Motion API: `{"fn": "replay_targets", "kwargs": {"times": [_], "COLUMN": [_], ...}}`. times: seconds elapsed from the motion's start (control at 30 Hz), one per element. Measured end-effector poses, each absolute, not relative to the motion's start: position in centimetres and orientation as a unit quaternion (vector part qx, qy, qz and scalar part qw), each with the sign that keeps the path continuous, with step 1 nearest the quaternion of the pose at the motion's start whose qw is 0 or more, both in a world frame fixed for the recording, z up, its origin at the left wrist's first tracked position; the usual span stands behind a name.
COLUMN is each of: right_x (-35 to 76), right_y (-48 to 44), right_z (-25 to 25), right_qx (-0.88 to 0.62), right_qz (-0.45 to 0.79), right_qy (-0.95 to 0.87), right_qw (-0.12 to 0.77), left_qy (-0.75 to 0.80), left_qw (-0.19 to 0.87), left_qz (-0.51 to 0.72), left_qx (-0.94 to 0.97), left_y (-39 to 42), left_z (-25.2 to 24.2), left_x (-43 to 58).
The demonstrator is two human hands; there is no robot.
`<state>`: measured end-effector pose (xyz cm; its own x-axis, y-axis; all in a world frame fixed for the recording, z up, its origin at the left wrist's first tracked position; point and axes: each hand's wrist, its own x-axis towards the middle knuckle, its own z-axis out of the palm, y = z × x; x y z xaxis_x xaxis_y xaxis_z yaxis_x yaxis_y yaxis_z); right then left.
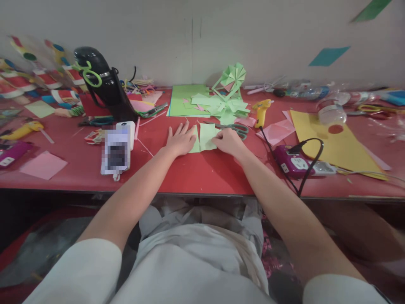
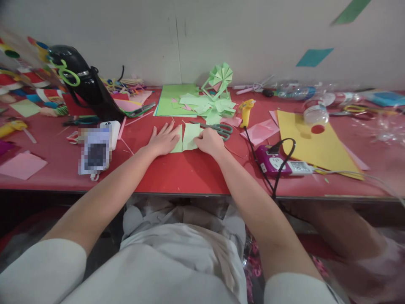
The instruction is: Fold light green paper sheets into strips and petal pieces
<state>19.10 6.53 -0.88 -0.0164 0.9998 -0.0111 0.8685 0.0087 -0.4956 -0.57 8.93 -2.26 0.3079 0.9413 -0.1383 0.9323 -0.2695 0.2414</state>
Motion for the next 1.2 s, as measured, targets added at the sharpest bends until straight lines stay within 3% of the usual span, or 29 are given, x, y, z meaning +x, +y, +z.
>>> {"fn": "replay_targets", "kwargs": {"times": [0.23, 0.73, 0.87, 1.07, 1.2], "right_x": [19.6, 21.1, 22.1, 23.0, 21.1], "right_y": [6.4, 7.1, 7.9, 8.8, 7.9], "right_z": [-0.7, -1.3, -1.5, -1.9, -1.6], "right_qx": [-0.654, -0.634, -0.643, -0.609, -0.501], "right_qz": [0.198, 0.23, 0.186, 0.02, 0.125], "right_qy": [-0.688, -0.696, -0.676, -0.629, -0.715], "right_qw": [0.244, 0.245, 0.31, 0.483, 0.472], "left_qy": [0.59, 0.605, 0.592, 0.584, 0.552], "left_qw": [0.126, 0.123, 0.108, 0.113, 0.136], "left_qz": [0.031, 0.037, 0.092, 0.224, 0.312], "left_qx": [0.797, 0.786, 0.793, 0.772, 0.761], "left_y": [9.1, 9.0, 9.1, 9.7, 10.1], "left_z": [-2.6, -2.5, -2.7, -3.2, -3.2], "left_x": [-0.6, -0.6, -0.8, -1.1, -1.5]}}
